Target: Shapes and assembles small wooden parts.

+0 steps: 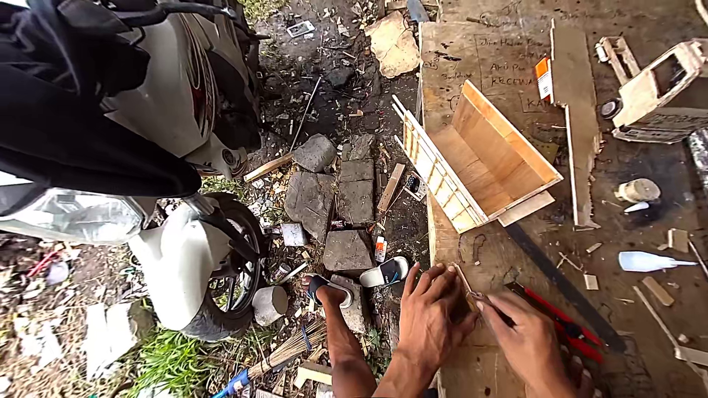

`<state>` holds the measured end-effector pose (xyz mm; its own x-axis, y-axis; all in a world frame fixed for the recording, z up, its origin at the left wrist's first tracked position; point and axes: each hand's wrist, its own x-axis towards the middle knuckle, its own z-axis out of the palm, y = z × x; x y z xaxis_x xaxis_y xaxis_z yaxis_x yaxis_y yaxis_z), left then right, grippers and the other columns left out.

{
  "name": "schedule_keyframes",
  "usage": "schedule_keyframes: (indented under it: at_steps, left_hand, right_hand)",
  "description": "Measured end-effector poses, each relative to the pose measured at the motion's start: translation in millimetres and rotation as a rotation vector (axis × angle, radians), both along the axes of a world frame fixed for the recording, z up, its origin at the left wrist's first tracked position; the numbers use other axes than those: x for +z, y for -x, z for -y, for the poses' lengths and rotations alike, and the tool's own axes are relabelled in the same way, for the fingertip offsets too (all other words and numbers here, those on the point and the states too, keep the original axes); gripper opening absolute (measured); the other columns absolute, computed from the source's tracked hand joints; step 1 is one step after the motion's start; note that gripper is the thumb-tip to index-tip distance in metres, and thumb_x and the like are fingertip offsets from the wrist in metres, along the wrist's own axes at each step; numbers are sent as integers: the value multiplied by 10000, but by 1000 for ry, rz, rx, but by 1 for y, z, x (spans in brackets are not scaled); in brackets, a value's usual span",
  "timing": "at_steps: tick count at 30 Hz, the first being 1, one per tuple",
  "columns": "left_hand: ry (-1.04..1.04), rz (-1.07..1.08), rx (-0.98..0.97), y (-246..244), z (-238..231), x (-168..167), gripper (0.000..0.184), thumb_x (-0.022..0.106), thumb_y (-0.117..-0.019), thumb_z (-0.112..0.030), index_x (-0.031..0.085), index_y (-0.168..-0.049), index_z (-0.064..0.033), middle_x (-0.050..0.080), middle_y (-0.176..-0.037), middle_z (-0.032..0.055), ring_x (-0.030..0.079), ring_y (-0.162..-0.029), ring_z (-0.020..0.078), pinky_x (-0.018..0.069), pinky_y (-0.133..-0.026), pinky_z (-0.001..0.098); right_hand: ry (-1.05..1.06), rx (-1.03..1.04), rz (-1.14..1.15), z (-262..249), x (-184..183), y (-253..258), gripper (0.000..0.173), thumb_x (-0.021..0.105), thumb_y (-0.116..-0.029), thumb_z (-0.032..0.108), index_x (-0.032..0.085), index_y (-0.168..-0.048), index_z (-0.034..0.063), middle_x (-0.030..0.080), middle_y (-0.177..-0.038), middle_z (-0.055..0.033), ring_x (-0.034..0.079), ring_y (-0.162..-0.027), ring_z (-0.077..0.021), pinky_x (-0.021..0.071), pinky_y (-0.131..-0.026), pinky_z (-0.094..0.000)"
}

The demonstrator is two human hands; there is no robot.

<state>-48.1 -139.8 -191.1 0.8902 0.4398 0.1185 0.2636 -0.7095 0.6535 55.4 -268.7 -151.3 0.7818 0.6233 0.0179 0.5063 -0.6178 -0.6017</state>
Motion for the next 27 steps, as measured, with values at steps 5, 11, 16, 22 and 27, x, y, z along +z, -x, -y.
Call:
schedule_keyframes:
  at_steps: [5, 11, 16, 22, 27]
  left_hand:
    - [-24, 7, 2, 0, 0, -3, 465, 723, -860, -544, 789, -1194, -227, 700, -1323, -65, 598, -1311, 160, 358, -1191, 526]
    - [-4, 15, -3, -1, -1, -2, 454, 733, -863, -547, 800, -1162, -213, 704, -1322, -49, 597, -1317, 172, 353, -1198, 521]
    - [-5, 18, 29, -2, 1, -3, 460, 740, -843, -552, 801, -1164, -229, 706, -1314, -63, 602, -1310, 180, 349, -1194, 552]
    - [29, 28, 27, -2, 1, -2, 460, 741, -854, -533, 794, -1179, -213, 706, -1318, -49, 599, -1316, 179, 349, -1199, 541]
    - [22, 19, 38, -1, 1, -3, 480, 743, -843, -570, 798, -1171, -223, 706, -1313, -66, 598, -1313, 168, 341, -1204, 544]
  right_hand:
    - [21, -11, -19, -47, -6, -20, 161, 683, -927, 128, 814, -986, 56, 753, -915, -87, 731, -825, -193, 615, -756, -363]
    - [-14, -4, 34, -8, -3, -2, 198, 652, -907, 157, 810, -951, 47, 751, -895, -82, 726, -808, -163, 608, -731, -305]
    - [-3, -10, 31, -34, -10, -15, 188, 664, -920, 155, 813, -973, 53, 750, -902, -78, 728, -812, -178, 613, -739, -340]
    - [-4, -22, 5, -32, -3, -11, 182, 669, -916, 132, 809, -985, 38, 750, -904, -101, 731, -815, -200, 613, -739, -359]
    - [24, -33, -25, -18, -3, -8, 187, 666, -907, 144, 814, -974, 50, 746, -895, -99, 725, -805, -211, 610, -731, -383]
